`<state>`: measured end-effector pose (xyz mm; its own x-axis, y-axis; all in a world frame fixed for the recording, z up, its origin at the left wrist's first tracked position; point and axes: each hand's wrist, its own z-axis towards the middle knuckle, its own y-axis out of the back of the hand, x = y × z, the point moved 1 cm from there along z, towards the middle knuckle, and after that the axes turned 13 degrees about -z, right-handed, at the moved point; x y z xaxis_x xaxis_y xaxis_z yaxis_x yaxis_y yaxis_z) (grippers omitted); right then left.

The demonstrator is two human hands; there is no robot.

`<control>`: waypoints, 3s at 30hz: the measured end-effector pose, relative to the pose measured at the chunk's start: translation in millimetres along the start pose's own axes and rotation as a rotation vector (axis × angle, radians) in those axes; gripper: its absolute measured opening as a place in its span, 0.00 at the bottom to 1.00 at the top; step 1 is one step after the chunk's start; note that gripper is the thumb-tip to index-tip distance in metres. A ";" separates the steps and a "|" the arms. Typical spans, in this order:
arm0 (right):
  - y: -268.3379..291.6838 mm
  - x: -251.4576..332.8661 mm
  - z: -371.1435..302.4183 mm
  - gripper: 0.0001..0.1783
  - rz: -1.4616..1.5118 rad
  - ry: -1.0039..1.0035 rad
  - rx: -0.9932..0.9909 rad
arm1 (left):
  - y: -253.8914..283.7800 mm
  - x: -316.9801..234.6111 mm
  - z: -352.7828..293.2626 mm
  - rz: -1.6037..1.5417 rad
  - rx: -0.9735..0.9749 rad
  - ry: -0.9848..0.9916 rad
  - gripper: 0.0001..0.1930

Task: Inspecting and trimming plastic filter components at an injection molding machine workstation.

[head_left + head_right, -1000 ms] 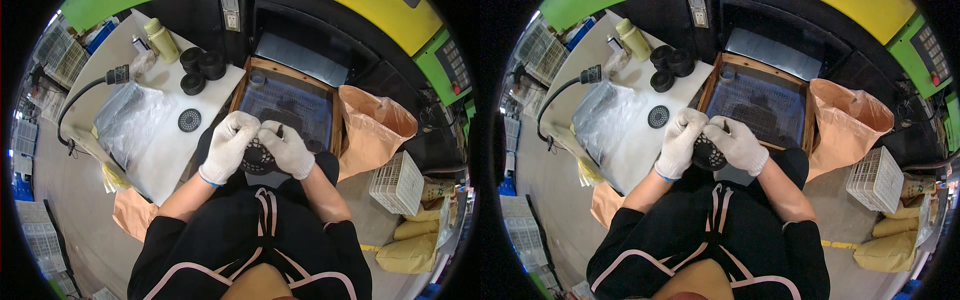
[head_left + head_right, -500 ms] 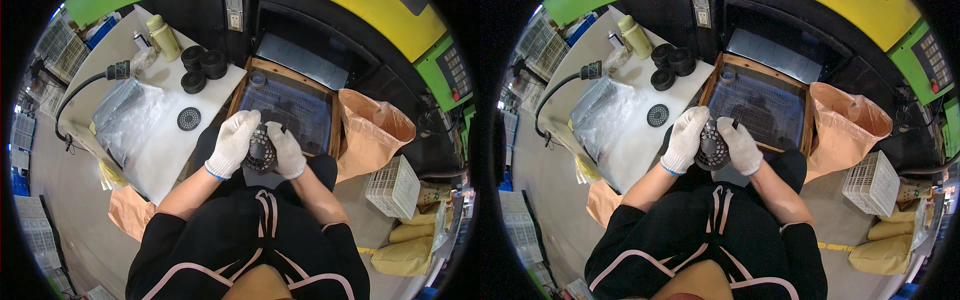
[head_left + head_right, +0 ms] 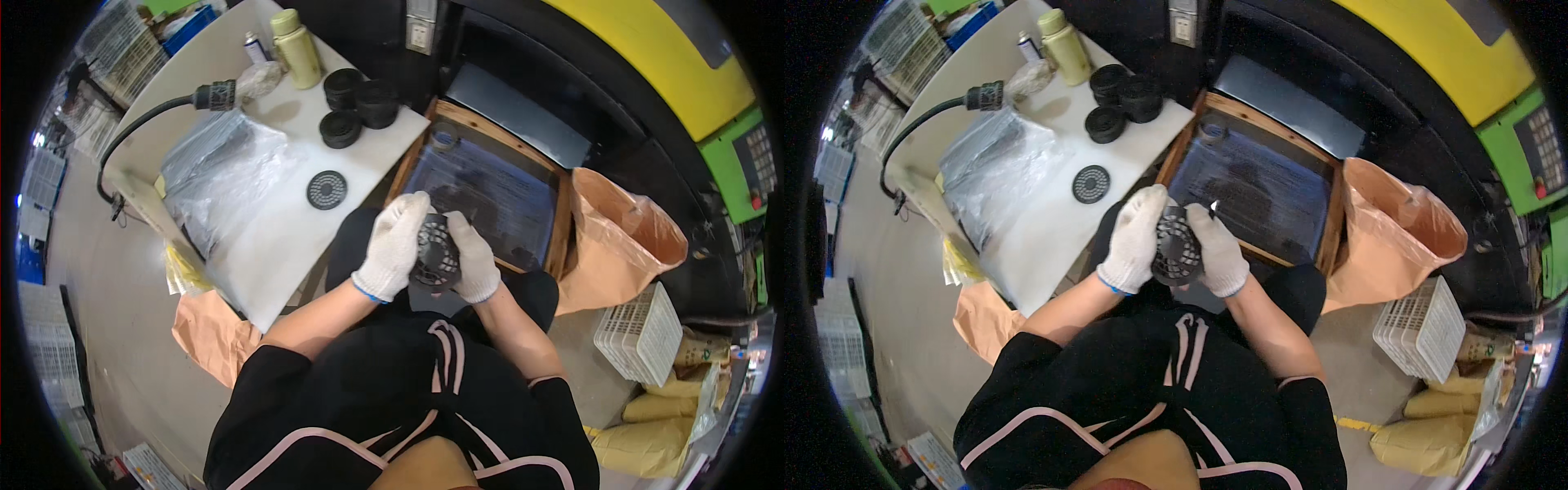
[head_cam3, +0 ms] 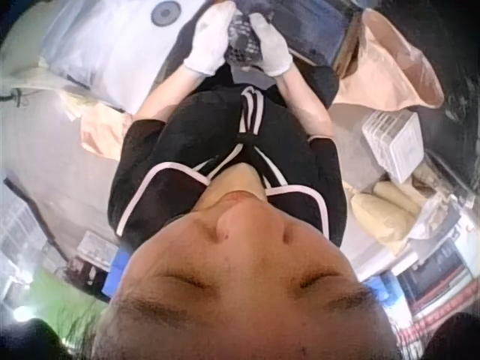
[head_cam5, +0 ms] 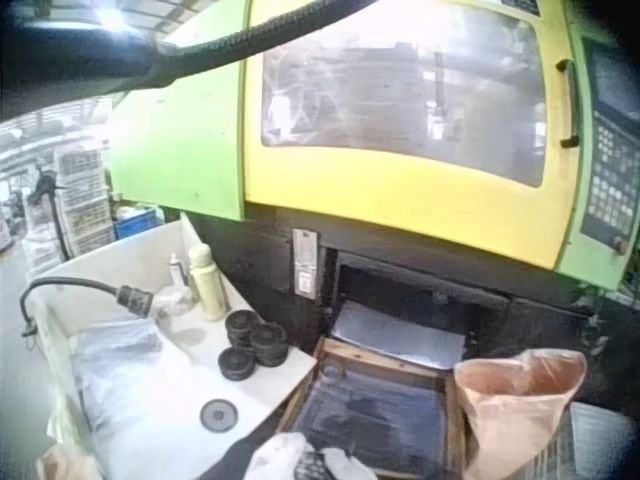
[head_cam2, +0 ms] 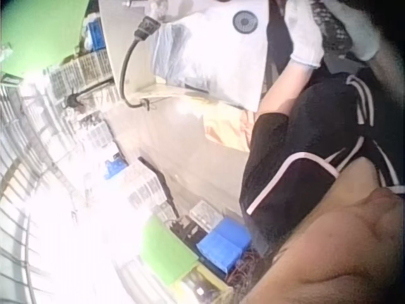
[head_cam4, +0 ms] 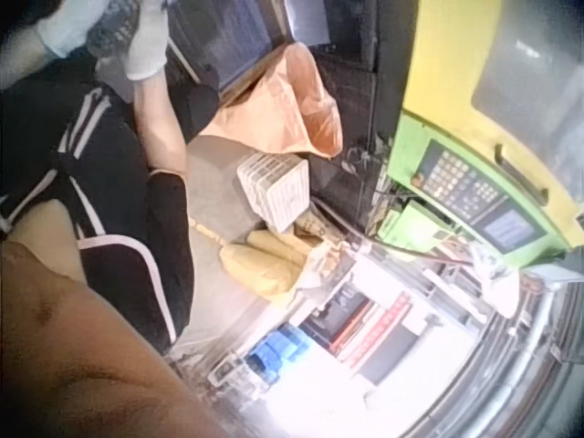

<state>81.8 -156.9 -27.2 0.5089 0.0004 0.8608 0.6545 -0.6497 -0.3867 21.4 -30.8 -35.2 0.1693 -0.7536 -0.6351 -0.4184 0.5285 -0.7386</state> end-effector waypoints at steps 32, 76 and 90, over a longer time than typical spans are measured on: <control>175.6 -92.7 65.2 0.19 -1.389 -0.114 -0.237 | 78.2 0.2 69.5 1.880 0.575 -0.454 0.14; 183.6 -98.9 72.3 0.26 -1.378 -0.103 -0.163 | 75.1 -5.9 69.9 1.756 0.538 -0.411 0.14; 177.6 -50.7 211.7 0.49 -1.461 -0.293 -0.333 | 72.9 -11.2 86.5 1.595 0.495 -0.476 0.10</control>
<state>290.6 -111.4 -209.6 -0.3353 0.8925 0.3018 0.5352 -0.0832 0.8406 66.1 50.0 -101.5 0.1604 0.7089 -0.6868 -0.1474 0.7052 0.6935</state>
